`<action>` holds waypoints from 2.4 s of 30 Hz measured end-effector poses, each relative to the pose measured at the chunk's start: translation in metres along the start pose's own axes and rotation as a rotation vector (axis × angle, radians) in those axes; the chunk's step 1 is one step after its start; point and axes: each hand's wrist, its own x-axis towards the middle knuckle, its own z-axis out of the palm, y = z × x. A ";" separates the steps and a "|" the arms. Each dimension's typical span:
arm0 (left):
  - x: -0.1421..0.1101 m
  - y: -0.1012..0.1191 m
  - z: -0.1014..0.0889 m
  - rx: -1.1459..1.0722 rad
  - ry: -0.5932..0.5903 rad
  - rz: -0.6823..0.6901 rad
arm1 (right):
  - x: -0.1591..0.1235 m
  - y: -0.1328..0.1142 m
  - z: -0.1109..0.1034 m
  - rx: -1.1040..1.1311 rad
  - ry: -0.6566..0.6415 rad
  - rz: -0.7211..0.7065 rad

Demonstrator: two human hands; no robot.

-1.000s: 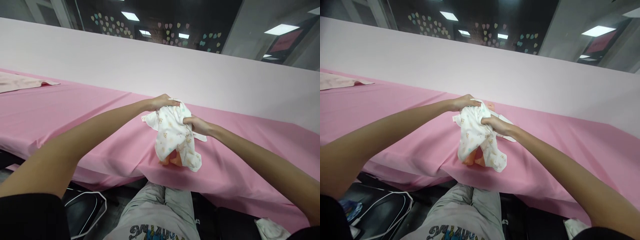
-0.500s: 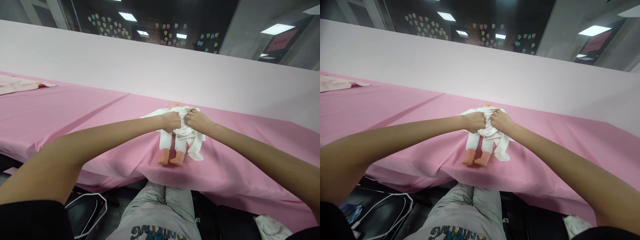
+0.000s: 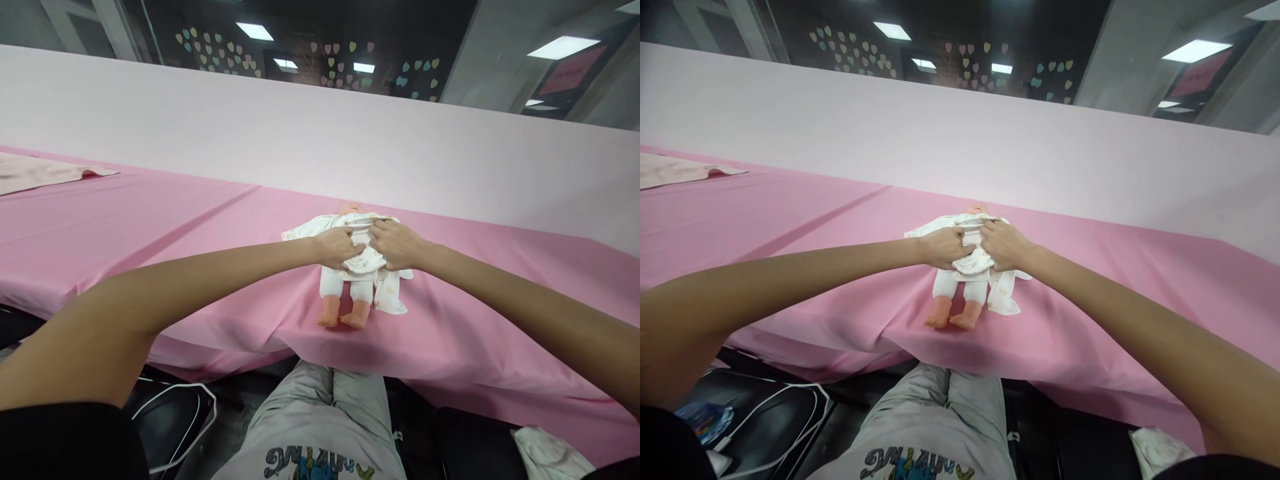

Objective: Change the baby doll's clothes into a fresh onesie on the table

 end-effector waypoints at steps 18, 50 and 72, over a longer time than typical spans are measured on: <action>-0.011 -0.023 -0.012 -0.062 0.214 0.122 | -0.016 -0.053 -0.002 0.630 0.052 0.062; -0.014 0.023 0.005 -1.720 0.729 -0.608 | -0.021 -0.032 -0.007 1.848 0.244 0.547; -0.067 0.054 0.070 -0.564 0.263 -0.088 | -0.041 0.008 -0.026 0.706 -0.125 0.732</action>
